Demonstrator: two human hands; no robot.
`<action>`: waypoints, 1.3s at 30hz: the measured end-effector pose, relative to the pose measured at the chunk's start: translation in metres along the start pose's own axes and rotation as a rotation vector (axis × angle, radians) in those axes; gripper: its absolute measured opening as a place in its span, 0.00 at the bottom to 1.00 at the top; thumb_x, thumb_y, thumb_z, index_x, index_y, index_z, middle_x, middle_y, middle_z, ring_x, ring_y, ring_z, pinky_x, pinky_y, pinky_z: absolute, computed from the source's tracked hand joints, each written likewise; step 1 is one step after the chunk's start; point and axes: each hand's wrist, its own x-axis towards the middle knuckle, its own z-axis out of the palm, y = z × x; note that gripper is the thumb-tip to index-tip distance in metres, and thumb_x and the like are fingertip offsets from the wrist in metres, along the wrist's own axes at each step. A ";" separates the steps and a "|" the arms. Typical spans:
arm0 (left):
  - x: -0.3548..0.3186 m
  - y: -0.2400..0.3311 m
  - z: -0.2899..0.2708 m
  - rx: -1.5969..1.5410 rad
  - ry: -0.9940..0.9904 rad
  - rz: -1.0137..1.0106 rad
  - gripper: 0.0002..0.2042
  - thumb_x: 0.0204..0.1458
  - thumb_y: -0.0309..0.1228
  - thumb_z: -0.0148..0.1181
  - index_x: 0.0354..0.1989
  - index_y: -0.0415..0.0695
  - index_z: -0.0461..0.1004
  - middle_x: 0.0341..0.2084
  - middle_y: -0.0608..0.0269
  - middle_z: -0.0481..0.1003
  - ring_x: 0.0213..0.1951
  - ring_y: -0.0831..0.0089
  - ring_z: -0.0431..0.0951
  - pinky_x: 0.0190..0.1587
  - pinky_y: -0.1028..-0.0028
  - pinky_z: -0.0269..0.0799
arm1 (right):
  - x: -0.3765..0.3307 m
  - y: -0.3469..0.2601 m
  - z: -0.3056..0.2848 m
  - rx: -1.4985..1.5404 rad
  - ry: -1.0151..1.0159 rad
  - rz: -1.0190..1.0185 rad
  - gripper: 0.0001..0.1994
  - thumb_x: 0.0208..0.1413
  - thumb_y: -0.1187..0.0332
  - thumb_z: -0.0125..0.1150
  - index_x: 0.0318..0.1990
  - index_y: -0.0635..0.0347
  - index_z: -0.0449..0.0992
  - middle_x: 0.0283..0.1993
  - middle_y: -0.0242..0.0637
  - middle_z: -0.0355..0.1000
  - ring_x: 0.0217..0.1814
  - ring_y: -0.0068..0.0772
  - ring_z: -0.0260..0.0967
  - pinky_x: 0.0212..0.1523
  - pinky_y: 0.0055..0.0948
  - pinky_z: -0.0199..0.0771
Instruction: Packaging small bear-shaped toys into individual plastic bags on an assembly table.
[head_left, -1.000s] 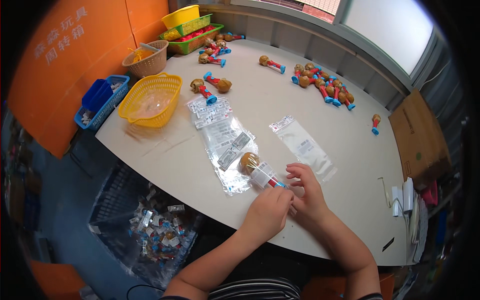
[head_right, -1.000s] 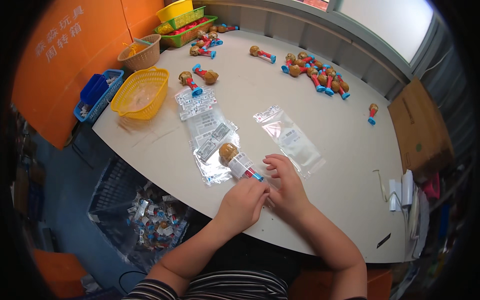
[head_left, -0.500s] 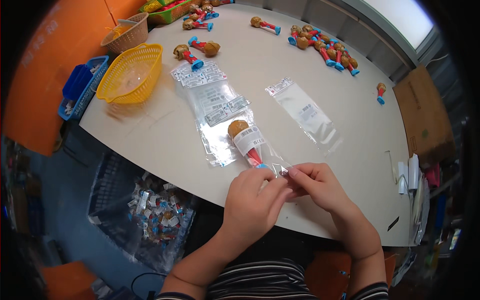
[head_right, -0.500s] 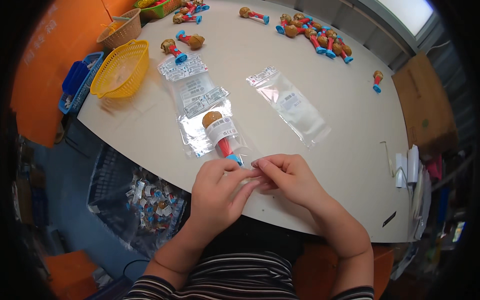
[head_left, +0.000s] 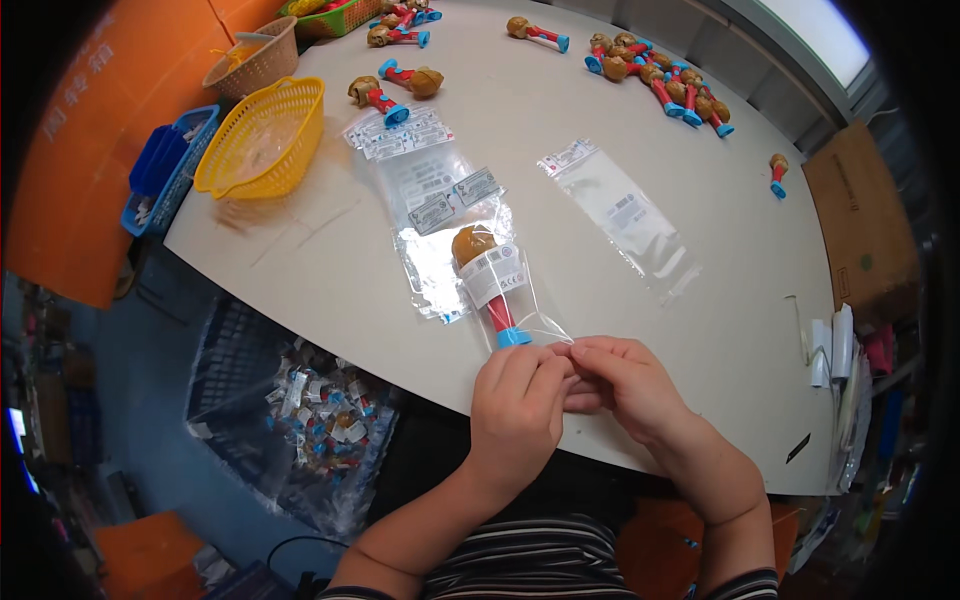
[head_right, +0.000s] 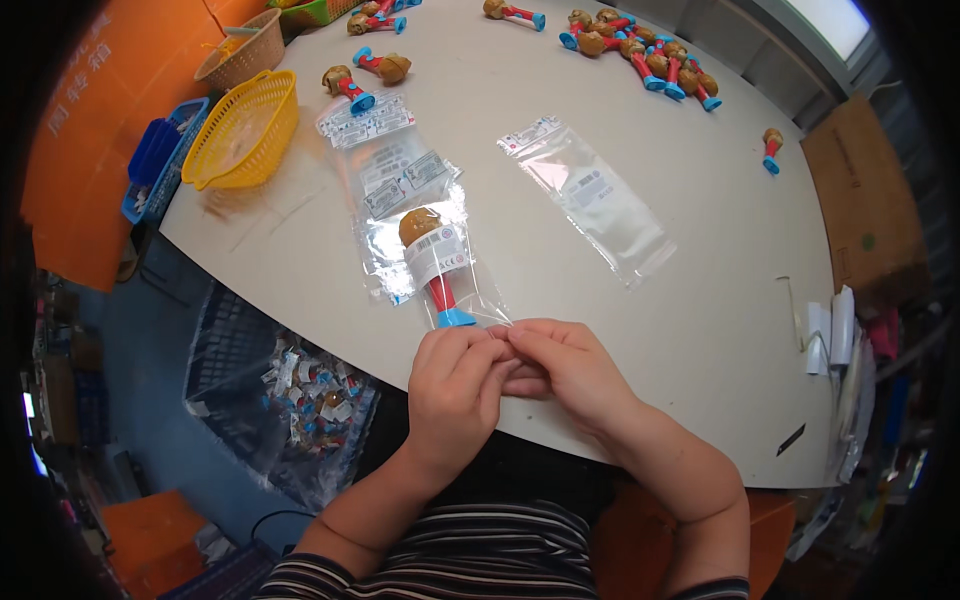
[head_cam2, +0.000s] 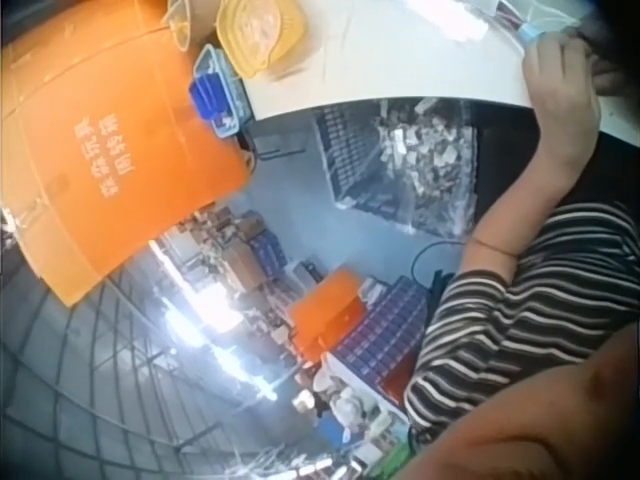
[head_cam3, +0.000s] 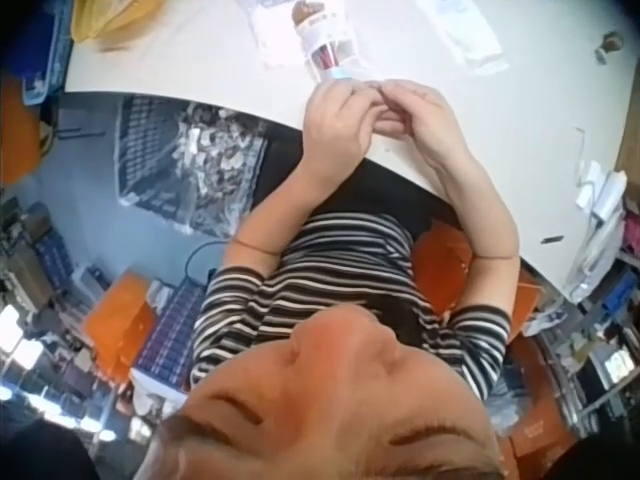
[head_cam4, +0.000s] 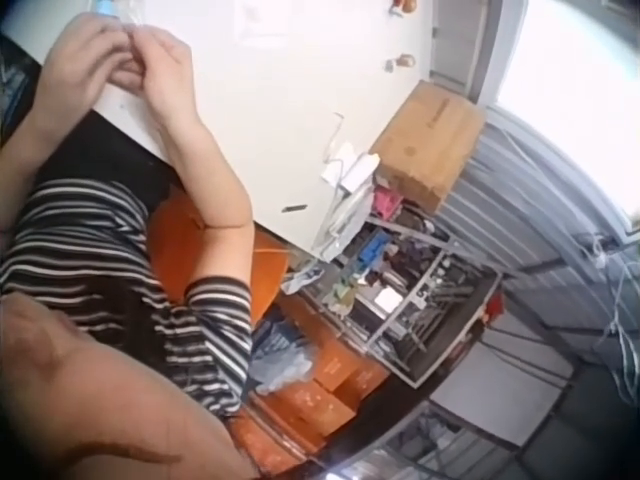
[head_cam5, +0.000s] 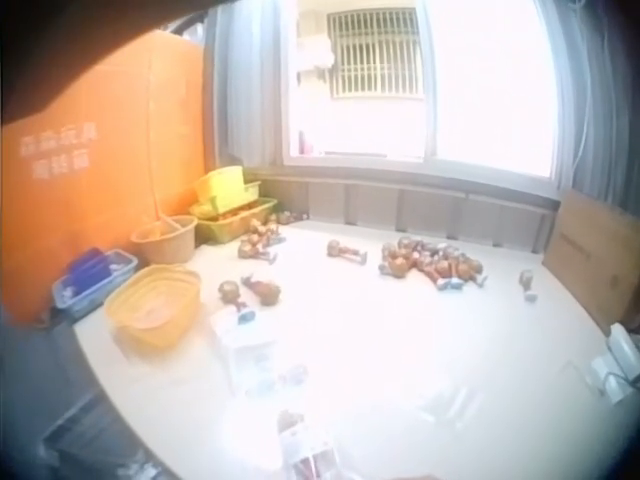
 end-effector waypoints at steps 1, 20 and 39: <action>0.001 -0.001 0.000 0.003 -0.004 -0.002 0.08 0.42 0.21 0.63 0.33 0.39 0.74 0.31 0.59 0.72 0.34 0.61 0.73 0.37 0.66 0.68 | 0.000 0.000 0.001 0.011 0.002 -0.010 0.16 0.67 0.65 0.47 0.52 0.69 0.74 0.44 0.41 0.76 0.43 0.26 0.77 0.48 0.25 0.80; -0.004 -0.021 -0.065 -0.336 -0.156 -0.279 0.08 0.42 0.19 0.68 0.30 0.39 0.75 0.29 0.57 0.75 0.35 0.61 0.76 0.42 0.70 0.71 | 0.010 -0.002 0.003 -0.091 0.072 -0.007 0.16 0.67 0.65 0.47 0.46 0.70 0.75 0.46 0.49 0.77 0.45 0.35 0.78 0.47 0.30 0.81; -0.012 -0.018 -0.014 -0.010 -0.147 0.032 0.09 0.42 0.17 0.62 0.32 0.38 0.69 0.33 0.54 0.70 0.37 0.55 0.71 0.38 0.64 0.69 | 0.010 0.015 0.004 -0.027 0.033 -0.006 0.16 0.66 0.65 0.49 0.48 0.71 0.75 0.43 0.47 0.77 0.43 0.35 0.78 0.46 0.32 0.81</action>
